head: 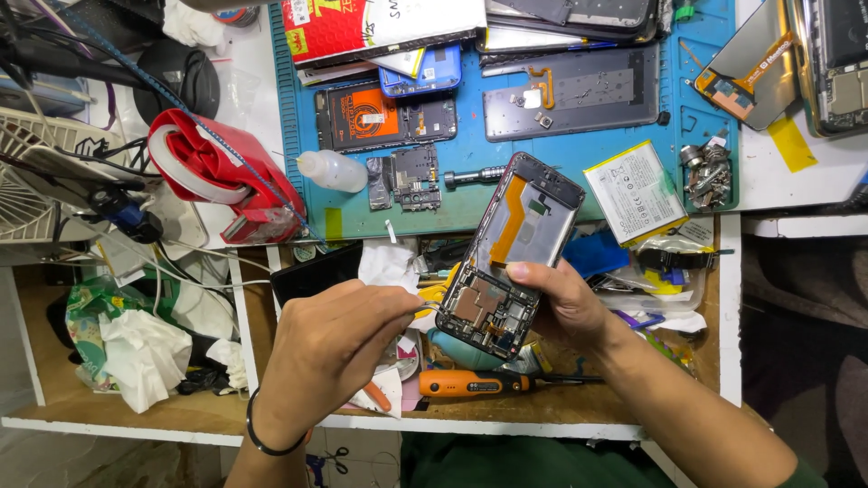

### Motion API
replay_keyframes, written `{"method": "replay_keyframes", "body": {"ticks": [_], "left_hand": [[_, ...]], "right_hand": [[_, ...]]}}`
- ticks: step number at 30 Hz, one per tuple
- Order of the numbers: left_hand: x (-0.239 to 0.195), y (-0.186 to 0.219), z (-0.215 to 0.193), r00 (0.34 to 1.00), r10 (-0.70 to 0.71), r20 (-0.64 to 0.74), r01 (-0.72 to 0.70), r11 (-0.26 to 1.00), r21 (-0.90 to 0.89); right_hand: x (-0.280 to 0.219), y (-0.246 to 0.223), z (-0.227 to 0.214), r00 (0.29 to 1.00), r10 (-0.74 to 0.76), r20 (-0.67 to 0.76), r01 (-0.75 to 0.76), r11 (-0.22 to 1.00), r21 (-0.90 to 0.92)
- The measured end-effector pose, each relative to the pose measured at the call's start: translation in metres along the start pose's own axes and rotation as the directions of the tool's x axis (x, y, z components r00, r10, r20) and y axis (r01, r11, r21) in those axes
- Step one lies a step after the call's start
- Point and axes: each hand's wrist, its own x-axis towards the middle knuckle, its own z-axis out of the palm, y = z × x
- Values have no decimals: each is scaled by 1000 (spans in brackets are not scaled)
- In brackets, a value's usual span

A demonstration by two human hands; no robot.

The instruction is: The person disassembles a smartphone on a cluttered workbench. They use a plastic pry tool to separate the screen from the frame, then use tweezers to disconnect ribbon cables and remove the motherboard. The person handles the motherboard and other components with care.

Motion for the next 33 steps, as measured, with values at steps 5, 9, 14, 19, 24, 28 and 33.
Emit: {"method": "replay_keyframes", "body": {"ticks": [5, 9, 14, 19, 24, 28, 33], "left_hand": [[-2, -3, 1, 1000, -5, 2, 5, 1000, 2], [-4, -6, 1, 1000, -1, 2, 1, 1000, -4], [-5, -9, 1, 1000, 2, 10, -1, 1000, -17], [-6, -12, 3, 1000, 8, -6, -8, 1000, -16], [-2, -12, 2, 1000, 18, -5, -18, 1000, -10], [0, -12, 1, 999, 30, -11, -30, 1000, 5], [1, -14, 1, 999, 34, -7, -34, 999, 38]], "right_hand": [[0, -2, 2, 1000, -22, 14, 22, 1000, -17], [1, -1, 0, 1000, -18, 9, 19, 998, -53], [0, -1, 2, 999, -30, 28, 32, 996, -81], [1, 1, 1, 997, -52, 59, 57, 995, -80], [2, 0, 1, 996, -63, 63, 66, 996, -61], [1, -1, 4, 993, -92, 70, 98, 992, -77], [0, -1, 4, 995, -99, 30, 101, 993, -58]]}}
